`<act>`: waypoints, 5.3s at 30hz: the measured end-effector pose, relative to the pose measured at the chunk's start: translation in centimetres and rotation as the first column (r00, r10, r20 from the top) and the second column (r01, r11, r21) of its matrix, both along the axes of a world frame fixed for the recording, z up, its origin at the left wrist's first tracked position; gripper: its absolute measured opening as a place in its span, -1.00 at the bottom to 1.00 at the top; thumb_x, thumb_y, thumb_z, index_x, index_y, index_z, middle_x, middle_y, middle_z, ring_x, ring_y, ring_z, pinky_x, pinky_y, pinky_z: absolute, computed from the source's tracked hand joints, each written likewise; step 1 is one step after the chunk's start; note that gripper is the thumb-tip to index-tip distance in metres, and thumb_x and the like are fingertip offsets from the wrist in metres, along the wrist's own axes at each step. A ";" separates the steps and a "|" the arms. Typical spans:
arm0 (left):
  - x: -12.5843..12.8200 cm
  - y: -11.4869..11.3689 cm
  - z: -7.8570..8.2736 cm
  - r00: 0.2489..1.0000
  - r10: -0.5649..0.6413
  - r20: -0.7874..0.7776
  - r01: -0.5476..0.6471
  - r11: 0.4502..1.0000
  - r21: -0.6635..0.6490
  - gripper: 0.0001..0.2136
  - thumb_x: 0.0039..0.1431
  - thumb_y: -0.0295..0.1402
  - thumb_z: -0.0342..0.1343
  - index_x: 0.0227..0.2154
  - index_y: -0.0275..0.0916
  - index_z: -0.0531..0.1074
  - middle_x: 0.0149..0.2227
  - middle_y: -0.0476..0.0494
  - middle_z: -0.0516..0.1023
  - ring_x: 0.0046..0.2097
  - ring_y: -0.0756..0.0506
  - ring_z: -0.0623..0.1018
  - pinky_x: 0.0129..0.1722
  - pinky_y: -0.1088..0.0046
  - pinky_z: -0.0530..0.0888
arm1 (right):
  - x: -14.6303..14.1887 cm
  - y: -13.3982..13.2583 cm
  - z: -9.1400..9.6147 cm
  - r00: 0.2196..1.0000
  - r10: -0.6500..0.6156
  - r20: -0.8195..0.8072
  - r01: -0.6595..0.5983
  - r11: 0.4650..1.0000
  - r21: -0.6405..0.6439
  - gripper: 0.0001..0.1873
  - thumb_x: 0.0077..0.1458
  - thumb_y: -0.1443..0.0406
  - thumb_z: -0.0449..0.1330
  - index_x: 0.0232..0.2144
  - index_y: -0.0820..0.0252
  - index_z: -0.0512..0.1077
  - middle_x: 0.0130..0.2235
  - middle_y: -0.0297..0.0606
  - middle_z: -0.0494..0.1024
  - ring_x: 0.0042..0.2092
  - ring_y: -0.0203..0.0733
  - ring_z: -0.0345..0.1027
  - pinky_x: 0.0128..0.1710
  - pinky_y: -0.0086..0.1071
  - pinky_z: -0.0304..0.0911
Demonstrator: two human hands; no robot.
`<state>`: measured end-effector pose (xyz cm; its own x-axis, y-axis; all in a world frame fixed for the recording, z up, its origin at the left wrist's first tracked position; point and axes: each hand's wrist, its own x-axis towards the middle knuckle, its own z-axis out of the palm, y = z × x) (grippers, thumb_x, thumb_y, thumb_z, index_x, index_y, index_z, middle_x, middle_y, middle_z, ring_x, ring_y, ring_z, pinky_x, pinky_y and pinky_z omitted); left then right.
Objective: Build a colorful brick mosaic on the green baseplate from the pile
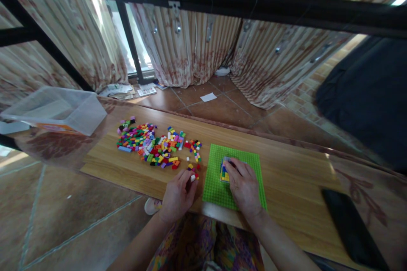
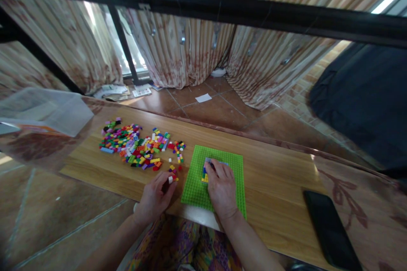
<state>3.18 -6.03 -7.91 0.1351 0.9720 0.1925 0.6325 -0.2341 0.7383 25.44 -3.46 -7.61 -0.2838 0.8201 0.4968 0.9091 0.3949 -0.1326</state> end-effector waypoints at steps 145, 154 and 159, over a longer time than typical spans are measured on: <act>-0.1 -0.1 0.5 0.848 -0.140 0.512 0.296 0.925 -0.237 -0.63 0.28 -0.18 -0.03 0.06 -0.24 0.34 -0.23 -0.14 0.49 -0.26 -0.05 0.45 -0.27 0.45 0.41 | -8.3 -1.4 2.4 0.344 -0.444 -0.828 -0.414 0.719 -0.558 -0.77 -0.07 0.17 0.24 -0.50 0.23 0.58 -0.50 -0.29 0.56 -0.44 -0.26 0.34 -0.37 -0.38 0.20; -0.2 -0.1 0.5 0.642 0.025 0.766 0.357 0.875 -0.327 -0.60 0.21 -0.16 0.07 0.05 -0.24 0.32 -0.41 0.01 0.35 -0.41 0.04 0.32 -0.42 0.55 0.30 | -8.1 -1.0 2.0 0.267 -0.507 -0.820 -0.372 0.730 -0.573 -0.70 -0.08 0.09 0.26 -0.43 0.23 0.56 -0.49 -0.29 0.53 -0.47 -0.27 0.29 -0.45 -0.38 0.19; -0.2 -0.3 0.7 0.593 0.097 0.799 0.267 0.913 -0.309 -0.58 0.16 -0.23 0.13 0.06 -0.23 0.31 -0.34 -0.02 0.42 -0.34 0.03 0.37 -0.33 0.54 0.33 | -8.6 -0.5 1.5 0.733 -0.283 -0.618 -0.090 0.861 -0.501 -0.79 0.10 0.29 0.12 -0.32 0.19 0.55 -0.29 -0.19 0.59 -0.25 -0.15 0.42 -0.17 -0.30 0.27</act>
<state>2.99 -6.35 -7.24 0.1939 0.9766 -0.0931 -0.2477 0.1406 0.9586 16.80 -3.92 -6.16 0.0526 0.9965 0.0655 0.5417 0.0266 -0.8402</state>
